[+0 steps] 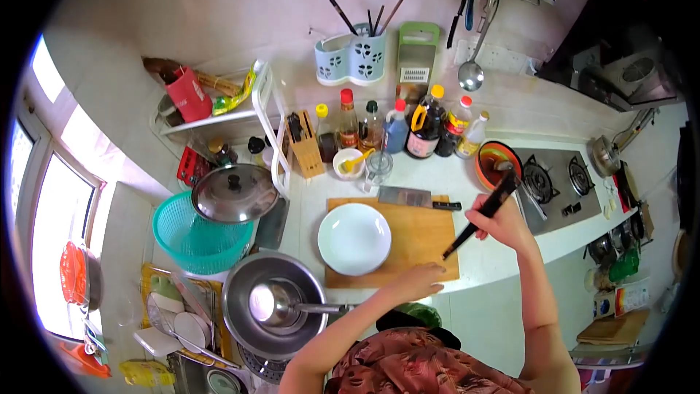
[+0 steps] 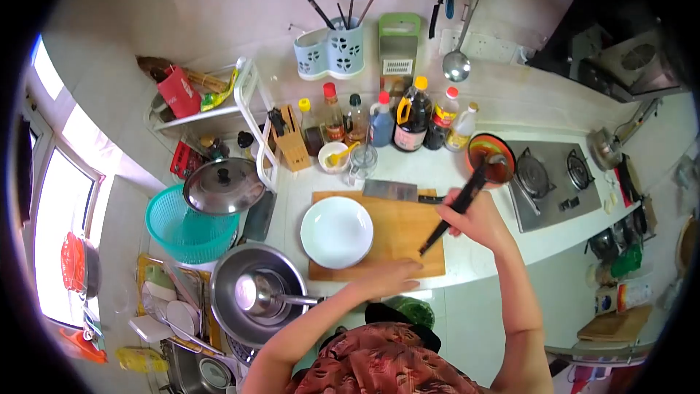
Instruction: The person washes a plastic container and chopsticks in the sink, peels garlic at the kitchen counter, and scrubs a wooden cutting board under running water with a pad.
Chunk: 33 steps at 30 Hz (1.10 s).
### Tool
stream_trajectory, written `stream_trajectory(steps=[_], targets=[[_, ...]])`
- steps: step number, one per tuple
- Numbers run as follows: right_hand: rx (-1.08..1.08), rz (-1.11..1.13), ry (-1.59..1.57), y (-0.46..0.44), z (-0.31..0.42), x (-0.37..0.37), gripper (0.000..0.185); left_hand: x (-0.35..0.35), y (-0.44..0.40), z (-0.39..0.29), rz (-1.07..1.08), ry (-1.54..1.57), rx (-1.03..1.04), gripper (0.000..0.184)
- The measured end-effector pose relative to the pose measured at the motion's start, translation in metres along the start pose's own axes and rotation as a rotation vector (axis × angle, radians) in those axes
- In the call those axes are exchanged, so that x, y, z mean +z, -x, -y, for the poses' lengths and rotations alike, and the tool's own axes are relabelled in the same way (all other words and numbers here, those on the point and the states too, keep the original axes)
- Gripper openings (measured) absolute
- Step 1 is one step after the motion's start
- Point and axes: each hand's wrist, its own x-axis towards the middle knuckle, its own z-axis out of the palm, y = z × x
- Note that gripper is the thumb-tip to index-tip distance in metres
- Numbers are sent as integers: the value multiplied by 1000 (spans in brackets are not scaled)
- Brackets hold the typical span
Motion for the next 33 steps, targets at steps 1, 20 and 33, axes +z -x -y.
stream_trajectory(steps=[1,20,33], targets=[[-47,-4,-1,-22,16,-4,22,-25,-9,-1,-29,13,-29,50],[-543,10,-185,-307,131,109,18,-256,28,125,-901,77,-400,19],[-971,-453,-138,-331,232,-10,23,-451,-81,68,-1224,-511,45,49]])
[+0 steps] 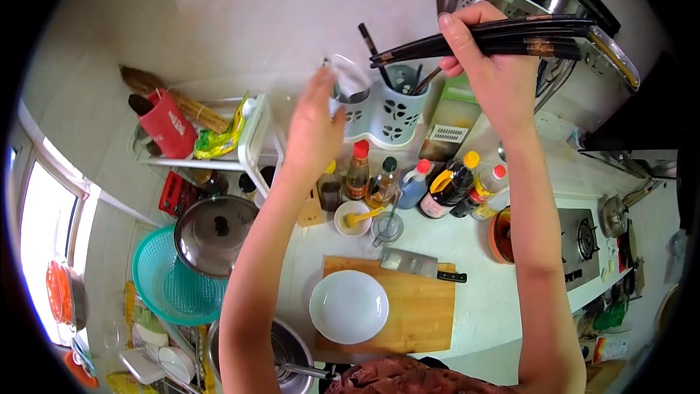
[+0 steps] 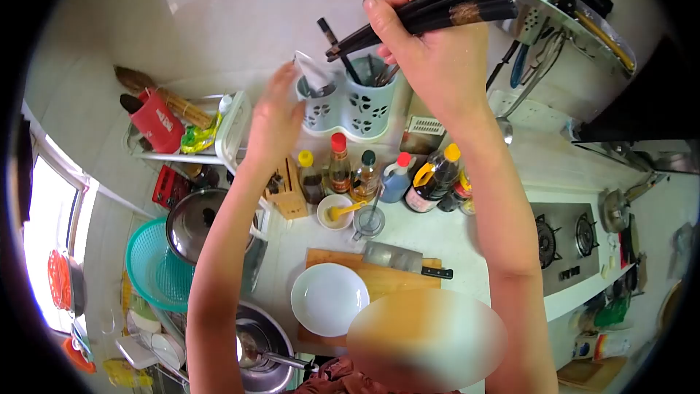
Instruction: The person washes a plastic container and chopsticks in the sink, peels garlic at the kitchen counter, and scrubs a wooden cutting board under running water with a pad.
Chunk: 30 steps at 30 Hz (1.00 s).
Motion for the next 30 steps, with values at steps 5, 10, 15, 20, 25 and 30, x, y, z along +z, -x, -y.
stream_trajectory(steps=[5,10,15,20,25,30], targets=[[53,93,302,-11,-8,-9,21,11,-18,-1,-32,17,-83,48],[-60,226,638,-35,-37,10,30,29,-6,-3,-15,57,-51,44],[202,370,876,-54,-27,26,58,21,9,-12,47,56,-99,44],[200,479,483,-51,-4,14,49,10,6,-21,52,65,-82,44],[178,257,445,-35,-8,20,35,1,19,-14,31,50,-78,45],[152,118,154,41,-8,-4,25,-22,55,-2,68,25,-198,44]])
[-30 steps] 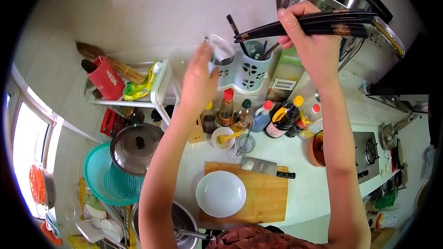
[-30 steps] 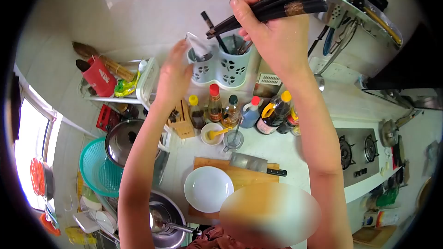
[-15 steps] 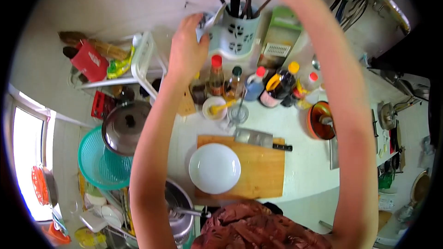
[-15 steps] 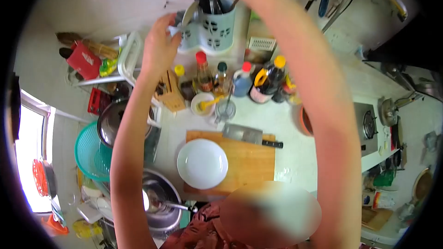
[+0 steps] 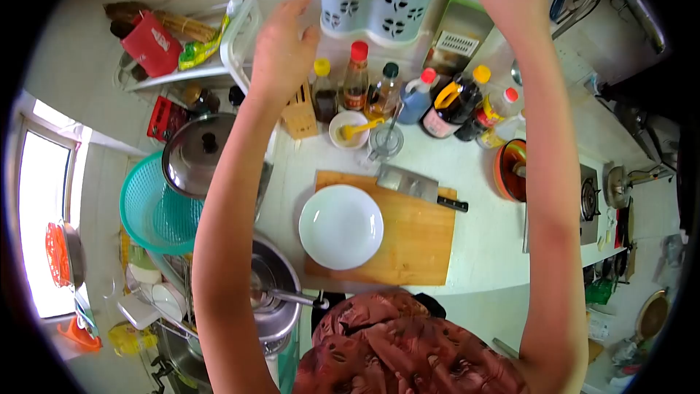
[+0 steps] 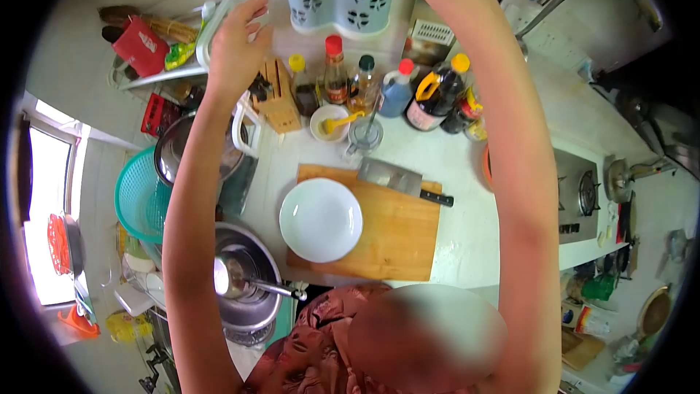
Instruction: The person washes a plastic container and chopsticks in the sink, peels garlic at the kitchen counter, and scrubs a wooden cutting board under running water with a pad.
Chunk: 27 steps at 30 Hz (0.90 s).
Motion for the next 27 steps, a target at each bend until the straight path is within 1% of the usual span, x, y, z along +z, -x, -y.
stream_trajectory(steps=[1,2,3,5,7,8,9,10,11,12,14,15,17,18,20,21,23,25,27], targets=[[0,-6,-42,20,-15,-4,25,-3,12,4,16,26,-51,43],[13,5,-23,47,-28,-7,24,-5,29,9,-1,40,-55,41],[23,10,-4,77,-43,-10,24,-8,48,14,22,59,-116,40],[375,188,81,146,-70,-18,21,-12,95,26,64,98,-238,39],[490,274,2,224,-113,-20,17,-8,151,61,150,37,-396,39],[493,361,190,263,-128,-22,19,-8,185,85,239,-87,-340,40],[535,487,279,302,-144,-26,21,-8,215,103,328,-211,-277,40],[543,651,421,339,-158,-31,22,-6,244,105,469,-464,-245,41],[447,706,421,373,-170,-35,23,-7,269,104,611,-716,-210,42],[352,761,420,401,-178,-36,24,-6,286,104,643,-709,-203,41],[616,734,193,440,-171,-21,25,-4,317,107,711,-691,-197,38],[747,716,76,455,-162,-12,26,1,329,114,762,-582,-342,37],[784,794,32,465,-133,9,27,14,347,135,840,-366,-623,36],[800,829,12,468,-121,19,27,19,360,145,845,-340,-636,36],[908,812,-121,483,-115,39,27,25,377,157,850,-284,-660,35],[963,803,-187,488,-111,47,27,24,375,152,829,-239,-696,35],[1047,812,-183,493,-108,60,28,22,369,142,786,-155,-767,35],[1116,832,-183,496,-111,70,29,24,370,143,773,-183,-749,35],[1089,762,-253,502,-111,79,27,23,368,140,771,-222,-746,35]])
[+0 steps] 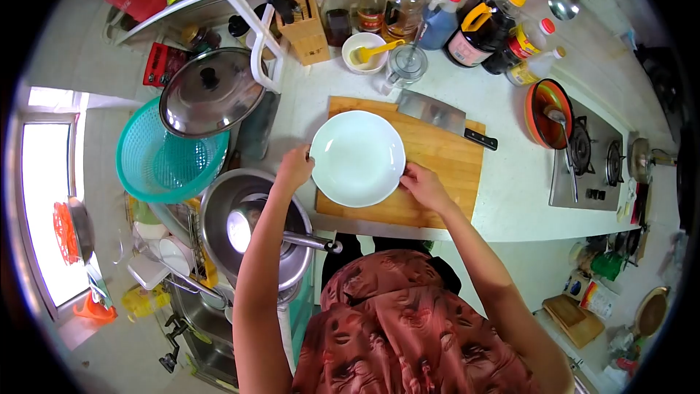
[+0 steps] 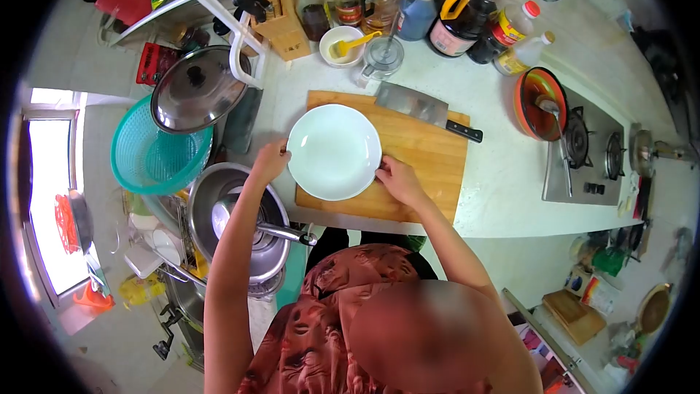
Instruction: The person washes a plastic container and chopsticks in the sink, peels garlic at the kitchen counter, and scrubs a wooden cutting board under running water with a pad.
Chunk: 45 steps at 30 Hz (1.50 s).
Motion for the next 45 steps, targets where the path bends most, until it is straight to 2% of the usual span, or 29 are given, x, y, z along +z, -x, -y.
stream_trajectory(steps=[1,4,5,7,9,12,13,18,22,24,25,28,30,32,35,38,42,45], targets=[[-27,-24,-35,0,-3,0,27,-1,2,-5,2,-21,-9,36],[-177,-217,129,5,0,-22,23,7,-2,-15,-27,-67,-9,35],[-198,-322,256,4,5,-42,26,9,-1,-13,-49,-81,-17,35],[-307,-710,833,-2,-4,-81,36,14,-1,-12,-56,-137,22,33],[-189,-831,993,-18,-44,-113,44,14,1,-14,-43,-171,57,33],[-2,-659,1093,-17,-58,-137,47,26,6,-32,16,-160,102,34],[-84,-664,1120,-17,-57,-143,44,32,7,-38,34,-146,110,34],[-191,-505,1067,0,-38,-160,31,27,10,-75,257,-231,88,38],[-303,-535,967,42,0,-158,24,11,21,-82,228,-199,127,39],[-240,-499,778,61,31,-143,23,5,21,-78,210,-188,184,41],[-202,-482,686,67,50,-138,23,-4,20,-83,247,-145,191,48],[-478,-519,526,60,130,-117,32,-13,-3,-78,42,-180,294,52],[-625,-545,418,49,202,-101,43,-42,-24,-87,-78,-111,281,52],[-693,-488,448,30,250,-91,47,-76,-37,-100,-264,59,322,52],[-745,-482,708,0,299,-78,44,-111,-58,-108,-296,145,232,52],[-625,-486,820,-25,324,-61,46,-119,-66,-104,-342,140,253,53],[-627,-559,862,-32,339,-43,49,-122,-66,-102,-361,183,276,53],[-596,-535,930,-21,355,-35,53,-127,-75,-103,-397,196,288,55]])
